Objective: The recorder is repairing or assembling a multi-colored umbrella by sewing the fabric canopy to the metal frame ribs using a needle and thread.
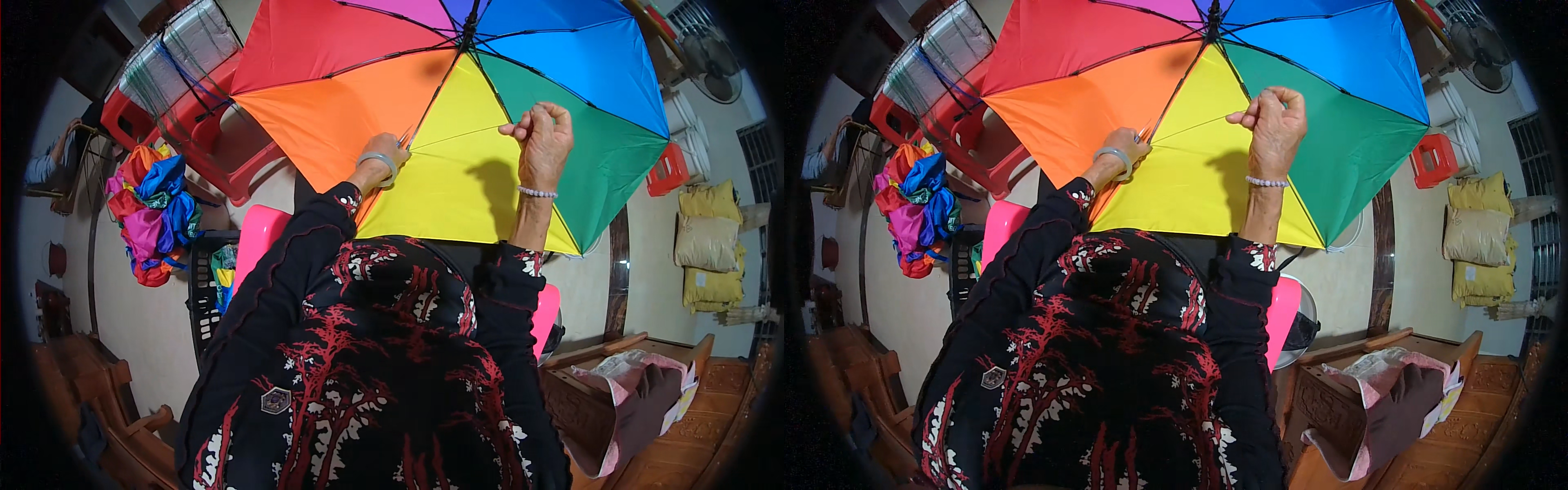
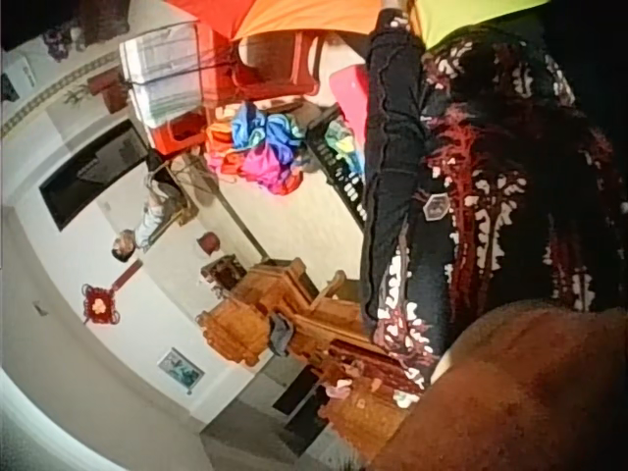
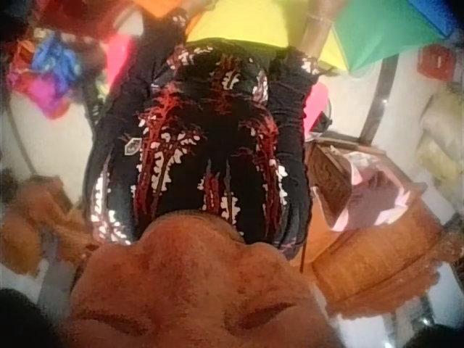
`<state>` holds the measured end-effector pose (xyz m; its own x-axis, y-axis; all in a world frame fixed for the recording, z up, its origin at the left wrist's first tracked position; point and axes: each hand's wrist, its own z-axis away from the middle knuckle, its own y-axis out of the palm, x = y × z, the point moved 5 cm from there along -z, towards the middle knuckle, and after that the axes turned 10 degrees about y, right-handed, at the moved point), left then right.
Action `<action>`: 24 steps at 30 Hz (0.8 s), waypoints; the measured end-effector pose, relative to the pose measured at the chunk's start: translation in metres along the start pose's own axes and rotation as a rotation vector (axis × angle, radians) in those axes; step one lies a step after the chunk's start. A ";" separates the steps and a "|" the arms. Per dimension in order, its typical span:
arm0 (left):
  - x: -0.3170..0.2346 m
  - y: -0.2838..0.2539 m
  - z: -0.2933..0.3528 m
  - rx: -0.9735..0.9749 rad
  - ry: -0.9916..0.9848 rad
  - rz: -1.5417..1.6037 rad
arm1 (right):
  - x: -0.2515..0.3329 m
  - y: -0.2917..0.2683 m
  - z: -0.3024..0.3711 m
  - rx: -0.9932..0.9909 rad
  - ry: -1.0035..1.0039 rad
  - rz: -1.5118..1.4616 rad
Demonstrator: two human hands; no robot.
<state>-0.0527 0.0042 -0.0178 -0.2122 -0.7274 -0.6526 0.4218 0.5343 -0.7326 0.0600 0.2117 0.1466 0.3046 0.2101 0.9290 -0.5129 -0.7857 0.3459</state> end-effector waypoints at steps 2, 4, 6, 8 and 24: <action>-0.002 -0.003 0.000 -0.021 0.047 -0.059 | 0.005 0.005 -0.003 0.041 0.004 0.052; -0.002 -0.005 0.001 -0.020 0.062 -0.041 | 0.010 0.008 -0.004 0.051 -0.015 0.062; -0.003 -0.004 0.004 -0.017 0.068 -0.034 | 0.015 0.009 -0.003 0.061 -0.046 0.081; -0.008 -0.005 0.006 -0.060 0.105 -0.133 | 0.021 0.011 -0.005 0.056 -0.063 0.105; -0.023 0.001 0.011 -0.183 0.438 0.429 | 0.032 0.042 -0.017 0.161 -0.135 0.284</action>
<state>-0.0374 0.0161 -0.0015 -0.4147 -0.2093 -0.8856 0.4004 0.8320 -0.3841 0.0348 0.1956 0.1934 0.2768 -0.1004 0.9557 -0.4629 -0.8855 0.0411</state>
